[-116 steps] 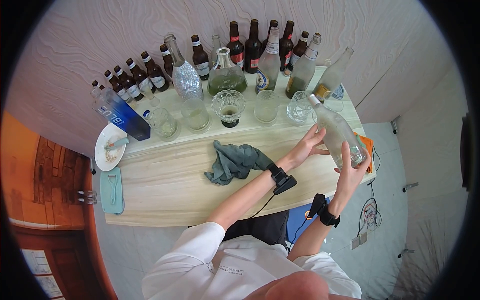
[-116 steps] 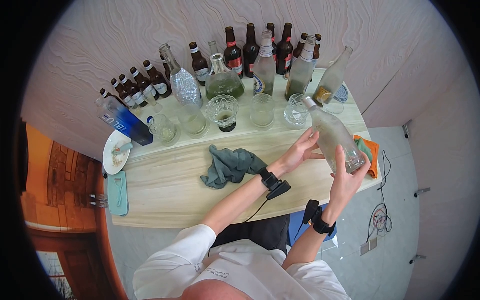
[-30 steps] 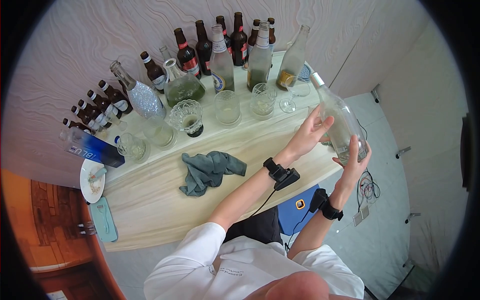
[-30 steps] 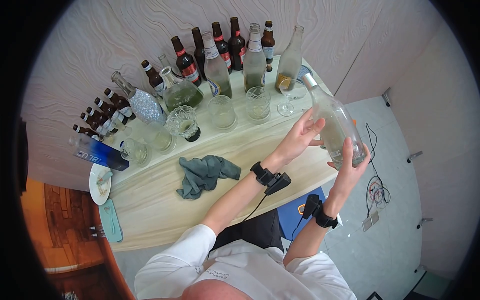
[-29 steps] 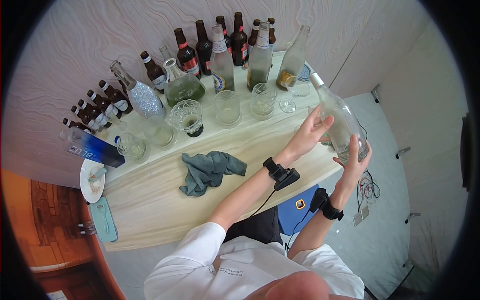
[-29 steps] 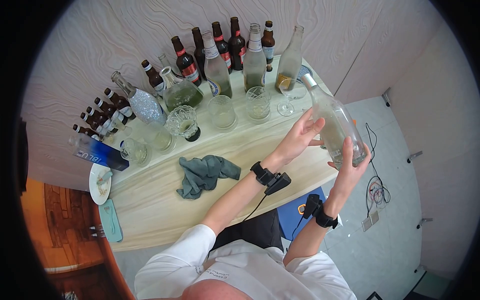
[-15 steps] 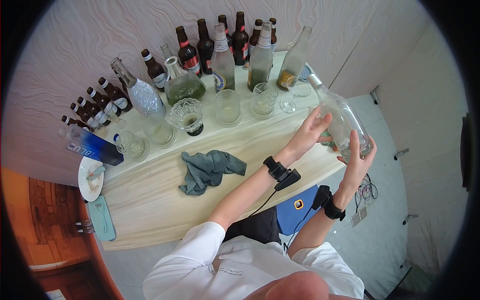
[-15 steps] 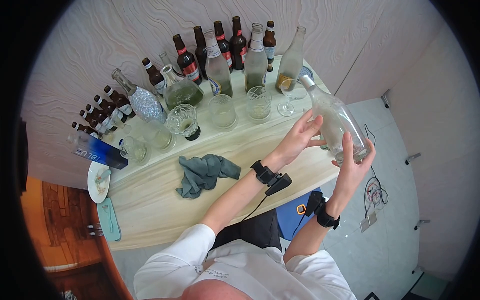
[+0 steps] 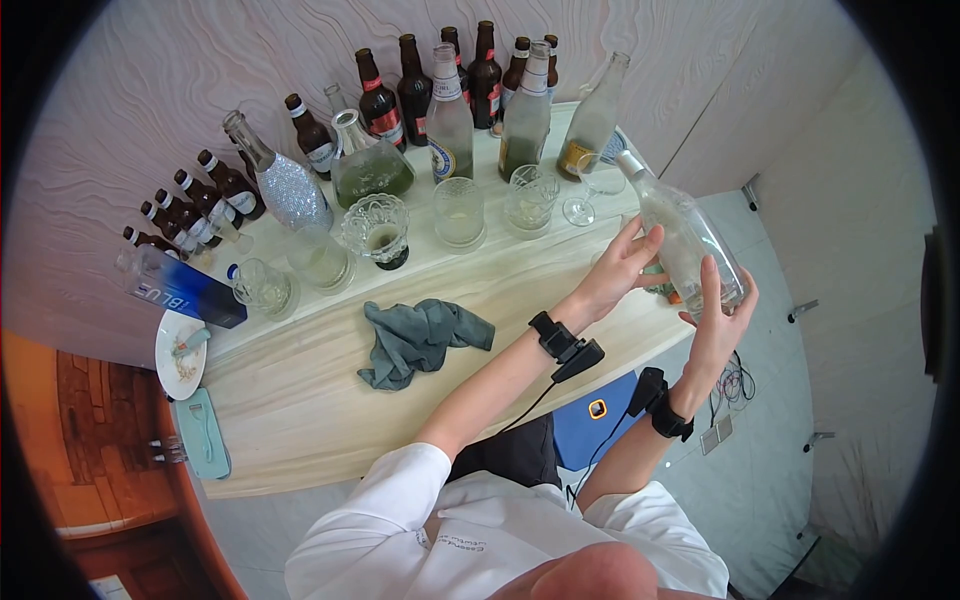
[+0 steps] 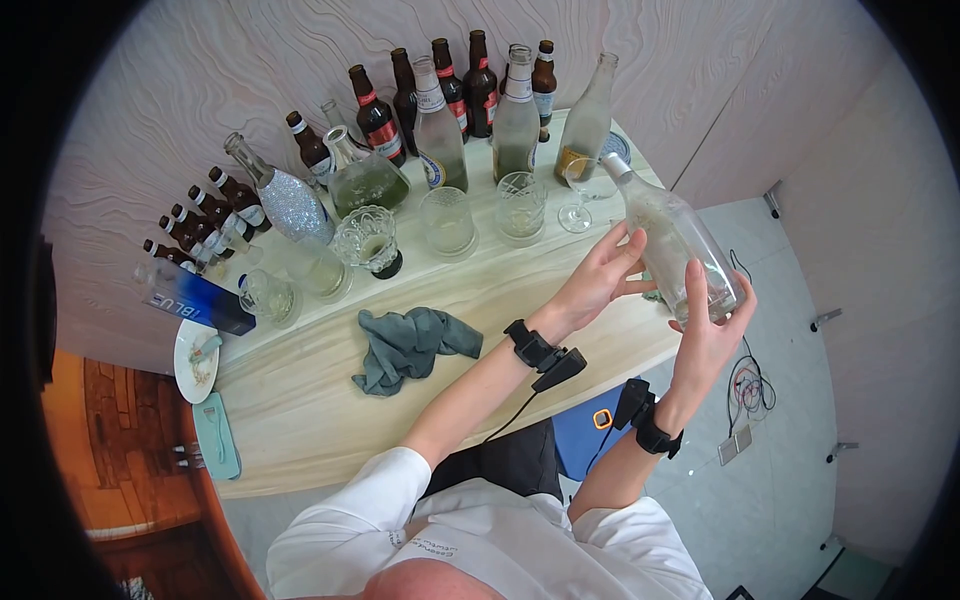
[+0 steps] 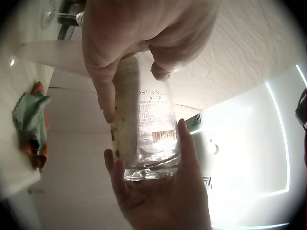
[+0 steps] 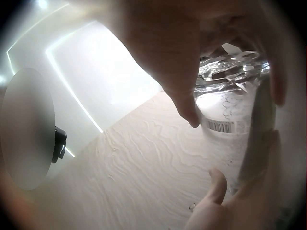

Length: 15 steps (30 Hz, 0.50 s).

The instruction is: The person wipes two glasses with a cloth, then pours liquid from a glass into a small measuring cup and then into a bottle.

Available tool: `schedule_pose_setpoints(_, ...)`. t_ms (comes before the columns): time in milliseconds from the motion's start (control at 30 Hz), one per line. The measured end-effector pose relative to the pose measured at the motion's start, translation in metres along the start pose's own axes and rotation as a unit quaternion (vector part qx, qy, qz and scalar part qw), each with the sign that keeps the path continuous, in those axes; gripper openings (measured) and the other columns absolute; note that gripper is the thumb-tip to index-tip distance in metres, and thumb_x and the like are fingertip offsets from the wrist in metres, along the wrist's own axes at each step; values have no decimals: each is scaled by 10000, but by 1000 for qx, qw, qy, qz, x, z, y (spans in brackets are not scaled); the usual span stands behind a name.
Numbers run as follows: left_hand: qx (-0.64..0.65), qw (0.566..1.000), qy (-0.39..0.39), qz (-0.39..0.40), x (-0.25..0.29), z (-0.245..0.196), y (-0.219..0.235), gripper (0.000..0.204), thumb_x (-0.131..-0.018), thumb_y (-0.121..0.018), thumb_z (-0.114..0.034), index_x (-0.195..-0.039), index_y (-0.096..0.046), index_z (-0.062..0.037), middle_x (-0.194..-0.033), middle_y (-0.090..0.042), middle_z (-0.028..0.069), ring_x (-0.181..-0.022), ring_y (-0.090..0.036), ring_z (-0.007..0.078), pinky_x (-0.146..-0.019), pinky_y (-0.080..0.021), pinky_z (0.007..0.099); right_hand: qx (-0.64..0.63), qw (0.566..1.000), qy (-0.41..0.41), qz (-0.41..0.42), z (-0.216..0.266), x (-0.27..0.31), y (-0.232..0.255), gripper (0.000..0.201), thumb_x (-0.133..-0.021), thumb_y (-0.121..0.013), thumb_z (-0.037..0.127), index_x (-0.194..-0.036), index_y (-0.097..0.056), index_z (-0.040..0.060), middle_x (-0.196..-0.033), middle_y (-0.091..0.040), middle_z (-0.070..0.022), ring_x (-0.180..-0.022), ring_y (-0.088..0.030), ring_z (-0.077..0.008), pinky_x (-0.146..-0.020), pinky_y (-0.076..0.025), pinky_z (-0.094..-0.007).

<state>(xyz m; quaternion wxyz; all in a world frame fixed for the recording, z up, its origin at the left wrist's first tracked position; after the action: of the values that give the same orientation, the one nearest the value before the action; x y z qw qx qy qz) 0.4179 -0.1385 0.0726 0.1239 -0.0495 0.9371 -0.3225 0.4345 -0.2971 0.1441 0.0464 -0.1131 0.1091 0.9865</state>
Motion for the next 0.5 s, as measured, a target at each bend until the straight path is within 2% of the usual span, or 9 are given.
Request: schedule_pose_setpoints(500, 31, 999, -8, 16, -1, 1, -2, 676, -1072, -490, -551, -1562, -341, -108, -1483, -516, 93, -1344, -575, 242, -1101, -523, 476, 38, 999, 7, -4, 14, 3, 0, 863, -800, -860, 554, -1403, -532, 31, -1147, -671, -168, -953, -701, -214, -646, -588, -286)
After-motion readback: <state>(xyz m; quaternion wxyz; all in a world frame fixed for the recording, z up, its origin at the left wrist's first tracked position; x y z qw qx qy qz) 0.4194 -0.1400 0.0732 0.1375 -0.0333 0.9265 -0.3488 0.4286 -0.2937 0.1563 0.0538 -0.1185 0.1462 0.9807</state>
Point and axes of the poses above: each hand's wrist, its own x-axis away from the middle knuckle, its own y-axis out of the back of the hand, z = x × y, the point moved 7 cm from there along -x, towards the middle knuckle
